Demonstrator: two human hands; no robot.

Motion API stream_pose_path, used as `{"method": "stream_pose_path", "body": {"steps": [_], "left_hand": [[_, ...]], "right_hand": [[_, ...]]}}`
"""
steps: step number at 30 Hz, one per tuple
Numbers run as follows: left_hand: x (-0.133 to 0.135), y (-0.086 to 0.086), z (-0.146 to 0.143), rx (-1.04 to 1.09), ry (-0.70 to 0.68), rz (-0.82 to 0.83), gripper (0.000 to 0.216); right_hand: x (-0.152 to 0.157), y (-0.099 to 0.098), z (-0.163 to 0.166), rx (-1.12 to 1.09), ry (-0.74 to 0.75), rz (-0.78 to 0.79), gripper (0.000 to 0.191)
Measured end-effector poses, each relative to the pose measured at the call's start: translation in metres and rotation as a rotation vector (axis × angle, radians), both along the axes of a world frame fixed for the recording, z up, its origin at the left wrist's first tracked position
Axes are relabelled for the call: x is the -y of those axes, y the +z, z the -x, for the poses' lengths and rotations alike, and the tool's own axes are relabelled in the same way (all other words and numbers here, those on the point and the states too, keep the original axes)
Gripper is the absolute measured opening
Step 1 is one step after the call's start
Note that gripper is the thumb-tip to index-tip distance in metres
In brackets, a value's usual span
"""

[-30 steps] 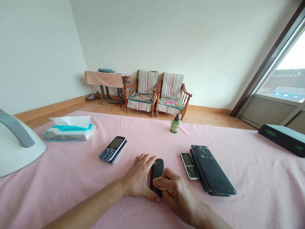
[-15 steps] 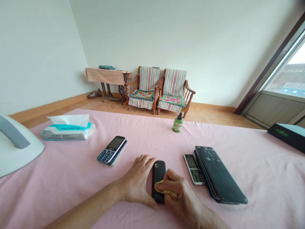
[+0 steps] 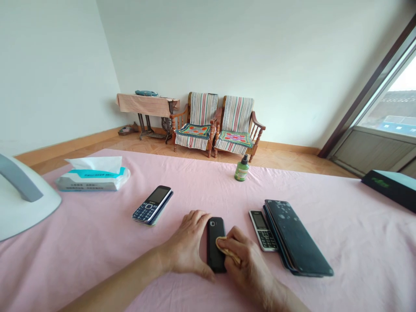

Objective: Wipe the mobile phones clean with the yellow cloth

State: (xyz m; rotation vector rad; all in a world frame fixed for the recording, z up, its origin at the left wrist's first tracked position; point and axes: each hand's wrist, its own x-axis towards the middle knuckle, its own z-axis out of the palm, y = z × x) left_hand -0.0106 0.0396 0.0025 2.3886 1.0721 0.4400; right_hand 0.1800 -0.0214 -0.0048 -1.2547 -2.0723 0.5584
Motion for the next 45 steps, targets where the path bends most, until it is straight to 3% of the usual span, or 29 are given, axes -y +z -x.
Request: {"method": "stream_pose_path", "body": {"steps": [4, 10, 21, 38, 45], "left_hand": [[0.0, 0.001, -0.001, 0.016, 0.006, -0.007, 0.103], [0.001, 0.004, -0.001, 0.018, 0.002, -0.002, 0.101], [0.002, 0.007, -0.001, 0.031, -0.02, 0.025, 0.101], [0.002, 0.009, -0.003, 0.002, -0.005, 0.033, 0.1], [0.002, 0.01, -0.003, -0.008, -0.011, 0.027, 0.098]], "right_hand": [[-0.016, 0.005, 0.002, 0.098, -0.083, -0.065, 0.036], [-0.035, 0.011, 0.011, 0.186, -0.075, -0.122, 0.034], [-0.035, -0.005, 0.017, 0.128, -0.064, -0.126, 0.026], [-0.038, -0.003, 0.012, 0.02, -0.023, -0.077, 0.027], [-0.035, -0.008, 0.016, 0.086, -0.084, -0.117, 0.033]]}}
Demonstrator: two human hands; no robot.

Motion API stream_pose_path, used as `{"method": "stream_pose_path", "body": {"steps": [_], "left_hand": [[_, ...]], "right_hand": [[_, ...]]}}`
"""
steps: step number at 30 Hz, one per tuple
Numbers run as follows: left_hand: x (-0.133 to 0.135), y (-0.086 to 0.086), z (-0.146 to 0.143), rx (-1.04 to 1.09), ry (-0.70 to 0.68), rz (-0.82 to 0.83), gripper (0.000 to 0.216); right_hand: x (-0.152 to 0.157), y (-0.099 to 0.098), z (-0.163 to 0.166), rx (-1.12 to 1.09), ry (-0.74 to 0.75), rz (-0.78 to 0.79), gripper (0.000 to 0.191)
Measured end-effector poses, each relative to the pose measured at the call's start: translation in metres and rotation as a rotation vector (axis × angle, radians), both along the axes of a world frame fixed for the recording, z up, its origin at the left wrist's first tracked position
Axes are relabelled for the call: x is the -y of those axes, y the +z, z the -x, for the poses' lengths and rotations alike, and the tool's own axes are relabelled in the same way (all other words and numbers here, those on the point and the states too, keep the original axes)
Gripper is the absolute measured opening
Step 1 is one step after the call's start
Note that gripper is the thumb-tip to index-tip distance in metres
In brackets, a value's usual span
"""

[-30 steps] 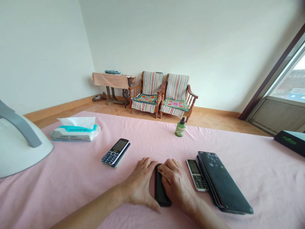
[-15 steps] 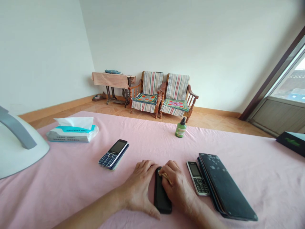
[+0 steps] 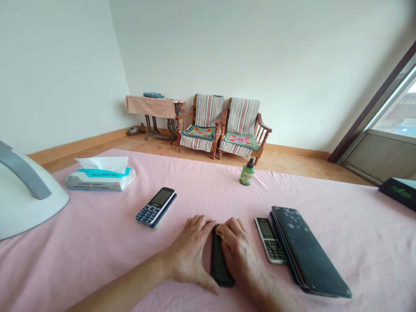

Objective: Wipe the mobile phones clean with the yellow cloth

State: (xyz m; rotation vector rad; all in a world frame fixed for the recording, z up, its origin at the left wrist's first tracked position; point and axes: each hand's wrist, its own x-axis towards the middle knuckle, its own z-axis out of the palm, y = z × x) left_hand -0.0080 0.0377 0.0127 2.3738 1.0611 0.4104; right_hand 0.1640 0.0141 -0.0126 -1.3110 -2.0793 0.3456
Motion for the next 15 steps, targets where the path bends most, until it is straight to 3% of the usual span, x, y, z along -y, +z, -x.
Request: {"method": "stream_pose_path", "body": {"steps": [15], "left_hand": [[-0.0005, -0.0026, 0.0001, 0.018, 0.001, -0.002, 0.096]], "right_hand": [[-0.0004, -0.0015, 0.0025, 0.005, 0.008, 0.008, 0.028]]}}
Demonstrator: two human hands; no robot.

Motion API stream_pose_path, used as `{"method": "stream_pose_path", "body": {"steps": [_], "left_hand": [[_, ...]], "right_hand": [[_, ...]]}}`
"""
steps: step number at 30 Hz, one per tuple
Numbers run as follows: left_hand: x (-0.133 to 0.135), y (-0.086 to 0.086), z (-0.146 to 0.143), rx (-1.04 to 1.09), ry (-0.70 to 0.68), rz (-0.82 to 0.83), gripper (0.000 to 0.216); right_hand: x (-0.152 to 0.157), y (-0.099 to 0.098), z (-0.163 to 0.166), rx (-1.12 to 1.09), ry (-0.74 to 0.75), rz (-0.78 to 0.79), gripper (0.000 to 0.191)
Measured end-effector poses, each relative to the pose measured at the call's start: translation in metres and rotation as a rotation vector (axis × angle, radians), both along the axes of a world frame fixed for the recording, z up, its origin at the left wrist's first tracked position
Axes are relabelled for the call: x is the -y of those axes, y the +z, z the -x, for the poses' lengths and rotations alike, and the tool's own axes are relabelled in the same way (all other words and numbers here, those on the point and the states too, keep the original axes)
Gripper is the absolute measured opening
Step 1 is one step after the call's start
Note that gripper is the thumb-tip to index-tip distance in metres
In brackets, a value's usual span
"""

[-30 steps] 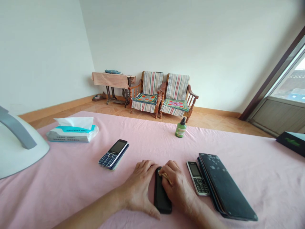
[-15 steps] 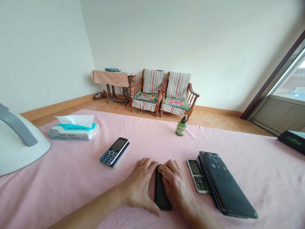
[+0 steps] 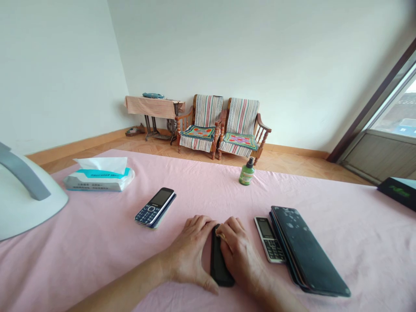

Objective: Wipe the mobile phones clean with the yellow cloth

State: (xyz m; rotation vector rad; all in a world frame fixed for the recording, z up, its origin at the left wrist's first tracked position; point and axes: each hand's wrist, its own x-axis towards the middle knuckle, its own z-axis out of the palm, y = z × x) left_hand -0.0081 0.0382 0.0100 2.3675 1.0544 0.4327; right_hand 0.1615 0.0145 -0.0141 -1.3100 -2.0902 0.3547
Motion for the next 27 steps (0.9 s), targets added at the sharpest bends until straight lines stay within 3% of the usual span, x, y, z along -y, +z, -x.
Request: {"method": "stream_pose_path", "body": {"steps": [6, 11, 19, 27], "left_hand": [[0.001, -0.001, 0.0, 0.013, 0.004, -0.004, 0.098], [0.001, 0.001, 0.0, -0.002, 0.001, 0.0, 0.1], [0.0, 0.0, 0.001, -0.016, -0.011, -0.003, 0.104], [0.0, -0.001, -0.001, -0.002, -0.007, -0.013, 0.099]], "right_hand": [[-0.001, 0.001, 0.002, 0.036, -0.01, -0.016, 0.031], [-0.001, 0.01, -0.007, -0.081, 0.03, 0.04, 0.025], [-0.004, 0.002, -0.019, -0.24, -0.09, -0.003, 0.024], [0.0, 0.007, -0.011, -0.05, 0.032, 0.02, 0.031]]}}
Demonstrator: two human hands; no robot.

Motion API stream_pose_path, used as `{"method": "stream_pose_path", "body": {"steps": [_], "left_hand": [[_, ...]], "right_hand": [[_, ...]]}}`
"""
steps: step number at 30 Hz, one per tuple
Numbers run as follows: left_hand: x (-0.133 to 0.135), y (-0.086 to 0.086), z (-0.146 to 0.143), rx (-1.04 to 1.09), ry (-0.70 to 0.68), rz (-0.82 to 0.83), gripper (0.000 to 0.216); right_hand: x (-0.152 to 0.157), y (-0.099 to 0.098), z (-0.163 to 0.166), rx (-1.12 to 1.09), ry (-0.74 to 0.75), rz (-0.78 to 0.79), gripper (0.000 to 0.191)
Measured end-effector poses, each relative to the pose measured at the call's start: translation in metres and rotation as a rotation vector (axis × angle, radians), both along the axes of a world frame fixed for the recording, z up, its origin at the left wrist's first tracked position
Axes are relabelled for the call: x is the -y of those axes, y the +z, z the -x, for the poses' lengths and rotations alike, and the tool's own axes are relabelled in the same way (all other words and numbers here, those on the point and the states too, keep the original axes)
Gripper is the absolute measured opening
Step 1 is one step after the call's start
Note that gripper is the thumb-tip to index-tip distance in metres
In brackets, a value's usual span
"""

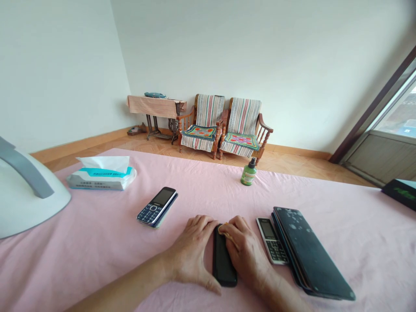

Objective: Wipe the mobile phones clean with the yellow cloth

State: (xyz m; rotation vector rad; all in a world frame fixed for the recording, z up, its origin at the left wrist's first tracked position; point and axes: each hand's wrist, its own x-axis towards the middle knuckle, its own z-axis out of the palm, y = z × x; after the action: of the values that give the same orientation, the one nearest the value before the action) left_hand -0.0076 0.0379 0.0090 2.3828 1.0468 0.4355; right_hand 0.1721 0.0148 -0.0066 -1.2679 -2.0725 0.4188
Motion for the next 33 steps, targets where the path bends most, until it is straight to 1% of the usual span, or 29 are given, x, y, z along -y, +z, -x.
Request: {"method": "stream_pose_path", "body": {"steps": [3, 5, 8, 11, 18, 25, 29, 33], "left_hand": [[0.0008, 0.0002, 0.0002, 0.005, 0.001, -0.015, 0.099], [0.0013, 0.0009, 0.0002, 0.003, 0.007, -0.021, 0.098], [0.0018, 0.0022, -0.0004, -0.009, 0.014, -0.023, 0.097], [0.0017, 0.0025, -0.0009, -0.008, 0.012, -0.023, 0.095], [0.0006, 0.0005, -0.0002, 0.012, 0.005, -0.017, 0.095], [0.0011, 0.0019, -0.0017, 0.027, 0.019, -0.005, 0.096], [0.0012, 0.0021, -0.0011, 0.02, 0.009, -0.013, 0.095], [0.0012, 0.0026, -0.001, 0.004, 0.016, -0.008, 0.096]], "right_hand": [[0.0001, 0.0018, 0.0037, 0.084, -0.008, -0.011, 0.029], [-0.0002, 0.0015, 0.0066, 0.102, -0.018, -0.019, 0.026], [-0.0008, -0.0007, 0.0093, 0.045, -0.047, -0.011, 0.024], [-0.0003, -0.0025, 0.0086, 0.009, -0.043, 0.006, 0.026], [0.0024, -0.0027, 0.0084, 0.143, -0.077, -0.046, 0.024], [0.002, -0.0043, 0.0094, 0.136, -0.056, -0.065, 0.032], [0.002, -0.0058, 0.0106, 0.091, -0.074, -0.046, 0.028], [0.0018, -0.0046, 0.0104, 0.072, -0.072, -0.031, 0.031]]}}
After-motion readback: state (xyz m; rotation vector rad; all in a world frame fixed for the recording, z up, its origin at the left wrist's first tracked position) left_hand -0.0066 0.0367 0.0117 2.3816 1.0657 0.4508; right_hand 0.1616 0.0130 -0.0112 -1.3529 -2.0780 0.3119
